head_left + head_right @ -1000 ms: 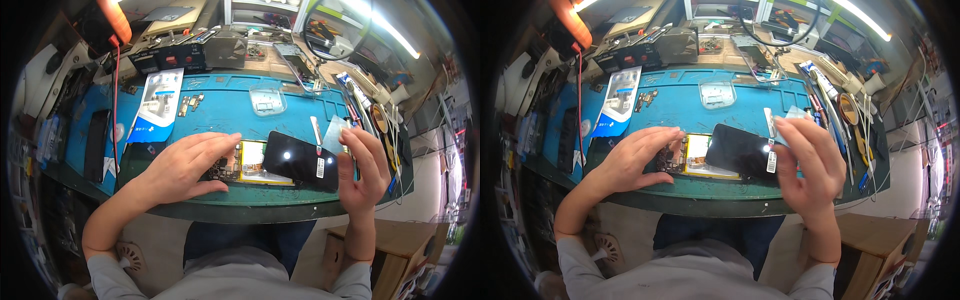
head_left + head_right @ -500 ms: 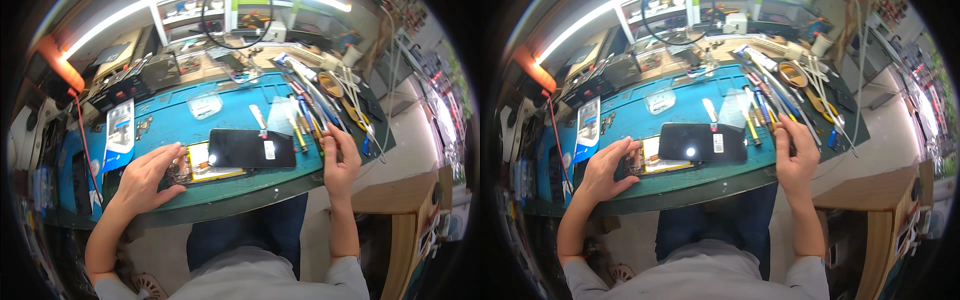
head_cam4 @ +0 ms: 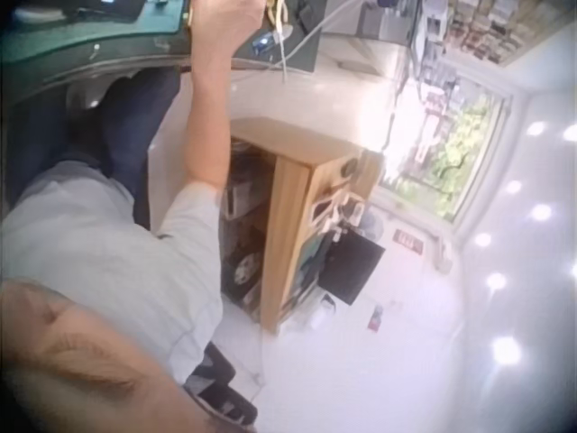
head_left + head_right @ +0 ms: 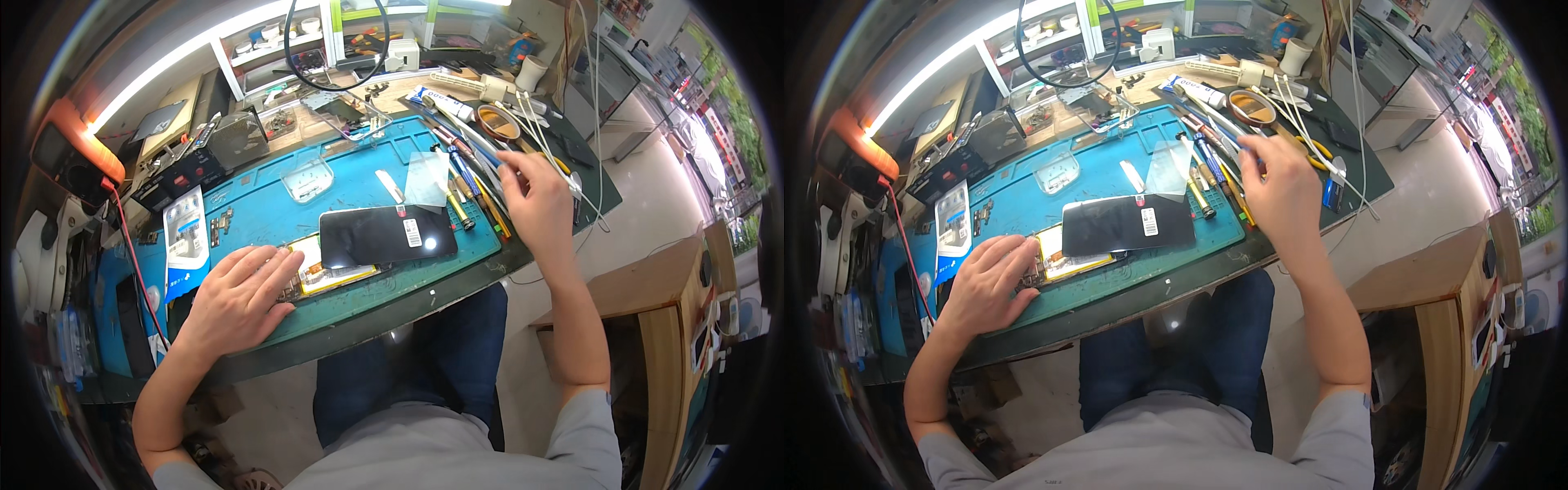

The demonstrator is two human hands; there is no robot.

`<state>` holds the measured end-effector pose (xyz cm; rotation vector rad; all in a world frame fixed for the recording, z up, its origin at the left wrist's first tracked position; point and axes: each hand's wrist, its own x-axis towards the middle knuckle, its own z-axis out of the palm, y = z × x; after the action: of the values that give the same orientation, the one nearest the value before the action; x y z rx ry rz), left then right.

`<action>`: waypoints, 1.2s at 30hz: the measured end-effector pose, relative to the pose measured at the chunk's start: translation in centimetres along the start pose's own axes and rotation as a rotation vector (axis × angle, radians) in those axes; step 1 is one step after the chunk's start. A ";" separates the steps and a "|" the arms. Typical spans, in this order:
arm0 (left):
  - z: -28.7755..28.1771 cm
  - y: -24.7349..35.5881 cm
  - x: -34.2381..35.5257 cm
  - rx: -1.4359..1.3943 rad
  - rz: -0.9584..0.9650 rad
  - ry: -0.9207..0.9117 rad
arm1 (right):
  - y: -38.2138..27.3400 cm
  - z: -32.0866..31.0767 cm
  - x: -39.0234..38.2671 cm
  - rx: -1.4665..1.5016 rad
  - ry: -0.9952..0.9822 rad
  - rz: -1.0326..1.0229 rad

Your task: The person disassembles a smartphone, removes the screen assembly, and uses a plastic spudger to pry and separate internal components. They then reattach the screen, test the display and touch functionality, and continue adjusting internal parts.

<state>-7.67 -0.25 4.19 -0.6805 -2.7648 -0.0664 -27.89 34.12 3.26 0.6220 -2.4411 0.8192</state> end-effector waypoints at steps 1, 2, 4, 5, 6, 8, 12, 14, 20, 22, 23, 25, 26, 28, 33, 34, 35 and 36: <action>0.0 0.0 0.1 0.003 -0.004 -0.007 | 0.0 -0.3 0.4 -0.009 0.007 0.039; 0.0 0.0 0.0 -0.008 0.002 0.001 | 0.3 -0.5 0.7 -0.038 -0.025 0.038; 0.2 -0.3 -0.1 -0.032 0.014 0.016 | 1.0 -1.0 1.0 -0.097 -0.092 0.036; 0.6 -0.5 -0.4 -0.076 -0.014 0.049 | 1.0 -1.4 1.1 -0.160 -0.164 0.089; 1.3 -0.7 -0.8 -0.120 -0.041 0.082 | 1.2 -1.3 1.1 -0.164 -0.194 0.097; 1.6 -0.8 -1.1 -0.161 -0.062 0.115 | 1.7 -0.9 1.1 -0.177 -0.255 0.114; 1.8 -1.1 -1.3 -0.146 -0.031 0.121 | 0.8 -1.3 0.3 -0.151 -0.326 0.182; 1.9 -1.2 -1.4 -0.159 -0.034 0.128 | -0.2 -1.5 -0.5 -0.091 -0.384 0.194; 2.0 -1.2 -1.3 -0.210 -0.049 0.144 | 0.6 -1.0 -1.2 -0.106 -0.289 0.110; 1.9 -1.2 -1.3 -0.198 -0.055 0.149 | 0.8 -1.1 -0.9 -0.115 -0.258 0.078; 1.9 -1.1 -1.3 -0.212 -0.066 0.142 | 0.5 -1.1 -0.7 -0.082 -0.278 0.070; 1.7 -1.1 -1.1 -0.240 -0.087 0.126 | -0.7 -0.9 -0.1 -0.096 -0.352 0.120; 1.6 -1.1 -1.2 -0.214 -0.084 0.112 | -1.0 -0.8 0.1 -0.101 -0.389 0.144; 1.3 -1.0 -1.3 -0.162 -0.082 0.084 | -0.5 -0.7 0.6 -0.135 -0.280 0.086; 1.4 -1.1 -1.2 -0.201 -0.089 0.102 | 2.2 -0.5 0.8 -0.059 0.009 0.065; 1.4 -1.2 -1.1 -0.224 -0.086 0.107 | 2.5 -0.5 0.4 -0.036 0.068 0.093; 1.5 -1.2 -1.1 -0.223 -0.090 0.099 | 3.1 0.0 -0.2 -0.026 0.109 0.087; 1.4 -1.2 -1.2 -0.226 -0.090 0.094 | 3.4 0.2 -0.8 -0.010 0.137 0.091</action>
<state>-7.65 -1.68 2.50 -0.5894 -2.7203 -0.4245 -29.23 36.66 1.19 0.4383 -2.3612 0.8554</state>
